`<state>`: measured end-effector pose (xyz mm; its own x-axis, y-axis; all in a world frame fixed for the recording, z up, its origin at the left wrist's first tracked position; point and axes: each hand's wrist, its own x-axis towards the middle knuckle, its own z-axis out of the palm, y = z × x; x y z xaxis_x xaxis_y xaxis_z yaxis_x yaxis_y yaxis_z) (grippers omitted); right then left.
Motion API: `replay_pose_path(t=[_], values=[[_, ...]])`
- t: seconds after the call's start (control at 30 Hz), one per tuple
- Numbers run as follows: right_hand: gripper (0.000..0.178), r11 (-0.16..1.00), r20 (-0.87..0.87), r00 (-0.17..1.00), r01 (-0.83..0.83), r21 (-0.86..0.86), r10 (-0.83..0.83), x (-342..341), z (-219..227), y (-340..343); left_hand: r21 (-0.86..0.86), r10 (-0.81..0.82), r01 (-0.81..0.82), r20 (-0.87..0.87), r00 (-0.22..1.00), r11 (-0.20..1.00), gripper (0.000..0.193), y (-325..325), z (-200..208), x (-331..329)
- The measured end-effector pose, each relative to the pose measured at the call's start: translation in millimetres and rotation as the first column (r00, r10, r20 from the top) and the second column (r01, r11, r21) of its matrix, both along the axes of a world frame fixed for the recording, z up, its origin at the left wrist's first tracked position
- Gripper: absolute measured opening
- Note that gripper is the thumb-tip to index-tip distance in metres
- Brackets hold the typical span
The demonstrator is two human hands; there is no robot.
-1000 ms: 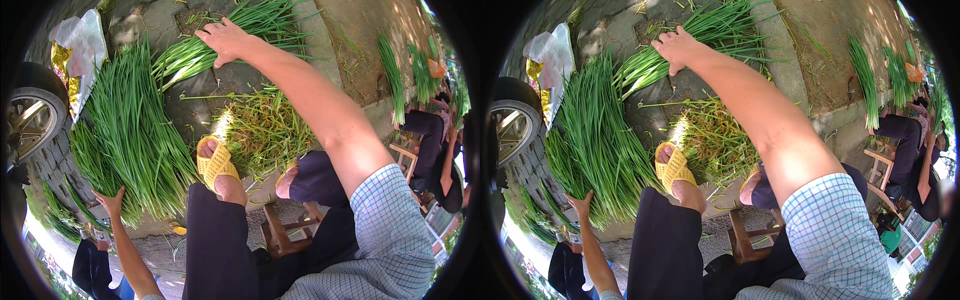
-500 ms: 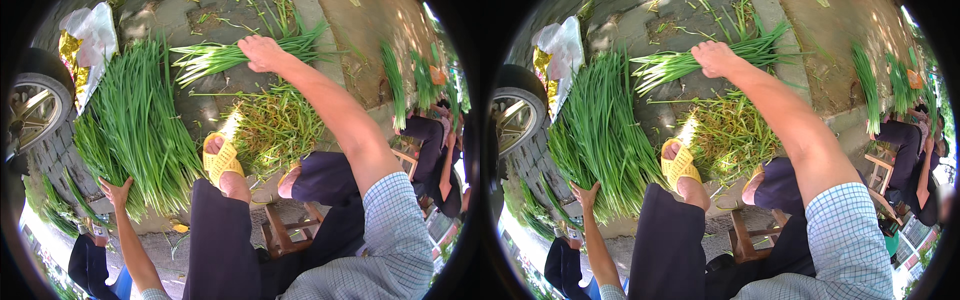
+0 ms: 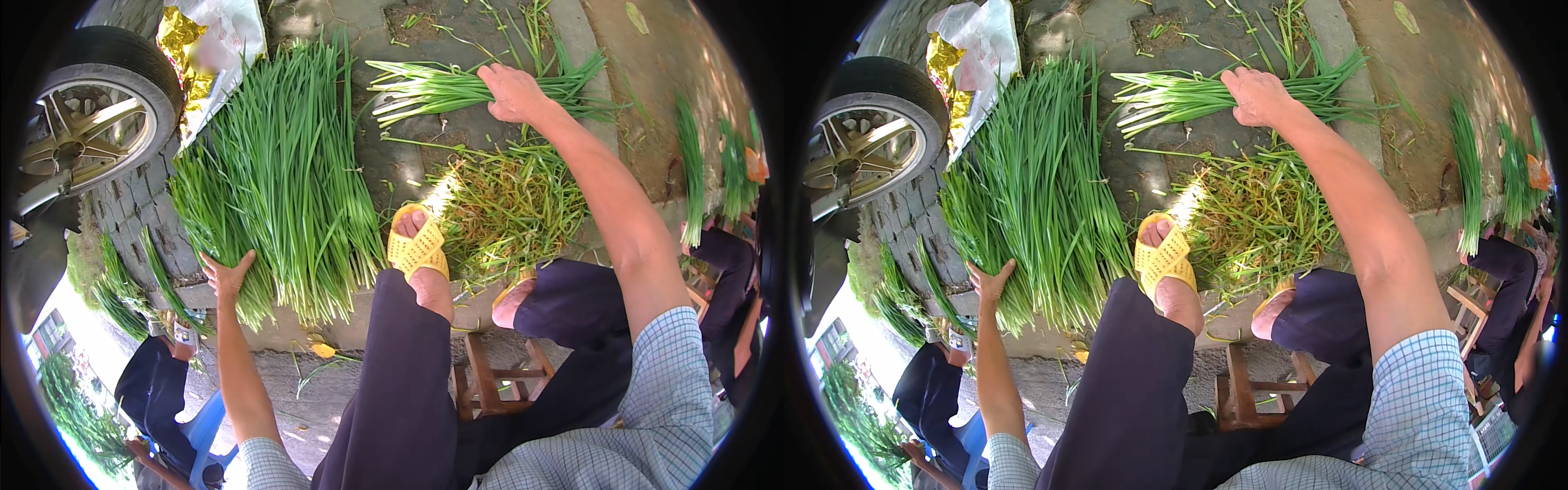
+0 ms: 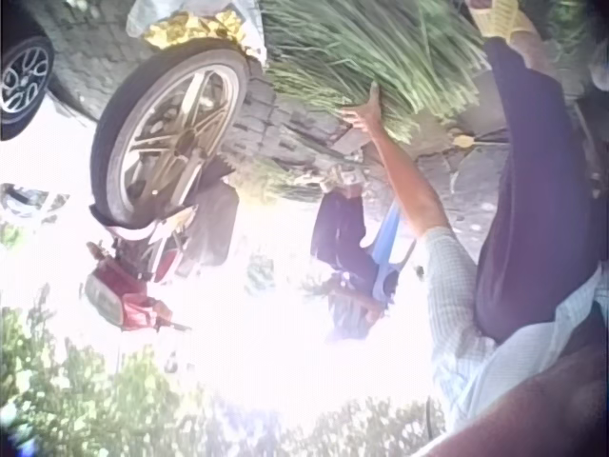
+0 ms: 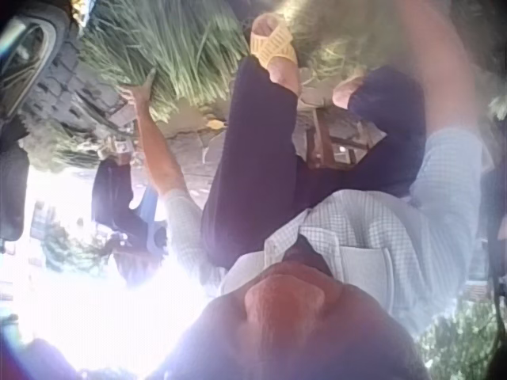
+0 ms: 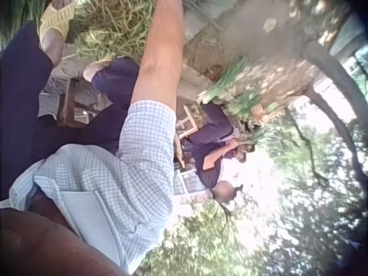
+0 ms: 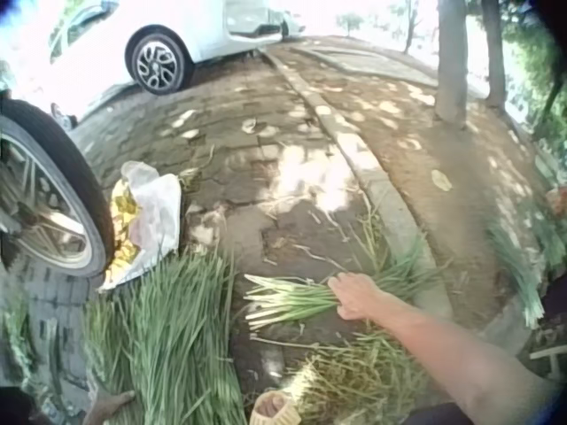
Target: The person sorts through a bundle of green chives by hand, identifying and removing yellowed or damaged leaves before placing the bundle onto a pile.
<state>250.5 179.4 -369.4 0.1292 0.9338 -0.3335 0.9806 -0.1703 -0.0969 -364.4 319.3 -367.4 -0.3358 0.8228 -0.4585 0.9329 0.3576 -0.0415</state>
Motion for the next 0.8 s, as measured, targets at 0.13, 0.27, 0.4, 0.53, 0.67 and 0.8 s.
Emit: replay_pose_path(t=[0.13,0.27,0.4,0.53,0.67,0.8], values=[[0.044,0.999,-0.013,0.999,0.039,-0.010,-0.039,-2,1,-1,0.028,-0.150,0.151,-0.020,0.988,0.988,0.145,-12,8,6],[0.043,0.999,-0.011,0.999,0.038,0.020,-0.038,-3,0,1,0.110,-0.178,0.163,0.144,0.973,0.980,0.145,-7,7,-14],[0.042,0.999,-0.003,0.999,0.047,0.026,-0.047,-5,-2,-3,0.093,-0.086,0.072,0.152,0.985,0.993,0.146,-3,10,-16],[0.042,0.997,-0.016,0.998,0.055,0.050,-0.054,-4,-5,-6,0.060,0.027,-0.037,0.150,0.988,0.998,0.148,4,6,-21],[0.041,0.995,-0.015,0.998,0.063,0.075,-0.062,-4,-8,-6,-0.031,0.125,-0.122,0.118,0.985,0.992,0.149,14,-4,-35],[0.041,0.995,-0.010,0.997,0.080,0.067,-0.079,-6,-8,-6,-0.030,0.151,-0.148,0.270,0.951,0.989,0.147,18,-17,-57]])
